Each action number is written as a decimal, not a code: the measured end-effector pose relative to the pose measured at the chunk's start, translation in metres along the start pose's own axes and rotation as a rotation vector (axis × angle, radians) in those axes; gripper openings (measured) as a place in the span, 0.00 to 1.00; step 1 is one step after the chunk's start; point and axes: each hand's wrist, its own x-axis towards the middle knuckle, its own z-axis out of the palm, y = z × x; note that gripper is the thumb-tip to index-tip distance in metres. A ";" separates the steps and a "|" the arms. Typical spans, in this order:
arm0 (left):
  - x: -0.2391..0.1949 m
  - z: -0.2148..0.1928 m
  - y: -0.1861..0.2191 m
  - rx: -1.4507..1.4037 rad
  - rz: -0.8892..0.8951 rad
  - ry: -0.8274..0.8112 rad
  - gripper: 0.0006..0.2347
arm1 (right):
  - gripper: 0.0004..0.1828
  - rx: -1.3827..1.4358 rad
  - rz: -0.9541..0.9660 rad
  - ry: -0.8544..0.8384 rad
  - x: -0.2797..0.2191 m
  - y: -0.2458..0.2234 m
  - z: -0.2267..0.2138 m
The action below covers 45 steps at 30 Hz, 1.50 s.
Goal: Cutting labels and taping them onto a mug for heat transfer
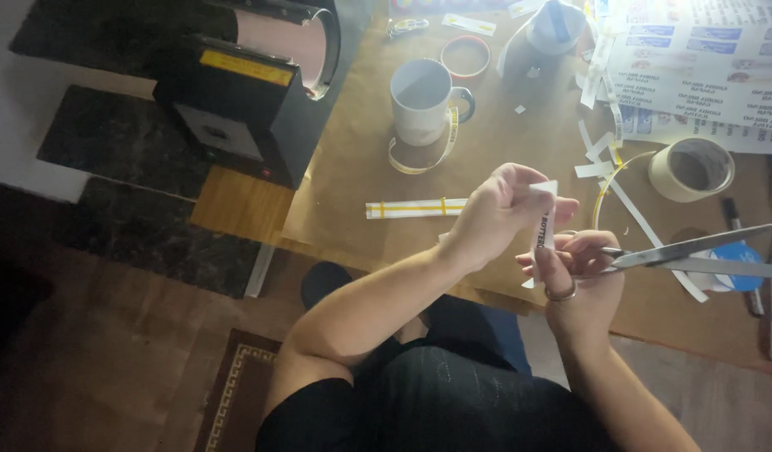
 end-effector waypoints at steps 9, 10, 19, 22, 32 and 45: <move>0.003 -0.021 -0.036 0.397 0.051 0.020 0.10 | 0.18 -0.255 -0.010 -0.140 0.001 -0.002 -0.026; 0.002 -0.019 -0.016 0.397 0.048 0.015 0.10 | 0.18 -0.256 -0.009 -0.134 0.007 -0.011 -0.044; 0.014 -0.015 0.023 0.846 -0.150 -0.206 0.07 | 0.16 -0.748 0.378 -0.636 0.014 -0.024 -0.112; 0.018 -0.012 0.023 0.930 -0.080 -0.253 0.07 | 0.17 -0.718 0.374 -0.660 0.012 -0.019 -0.112; 0.017 0.004 0.036 0.906 -0.245 -0.185 0.10 | 0.13 -0.734 0.335 -0.561 0.010 -0.010 -0.107; 0.026 0.005 0.023 0.939 -0.193 -0.111 0.09 | 0.16 -0.804 0.270 -0.490 0.012 -0.017 -0.092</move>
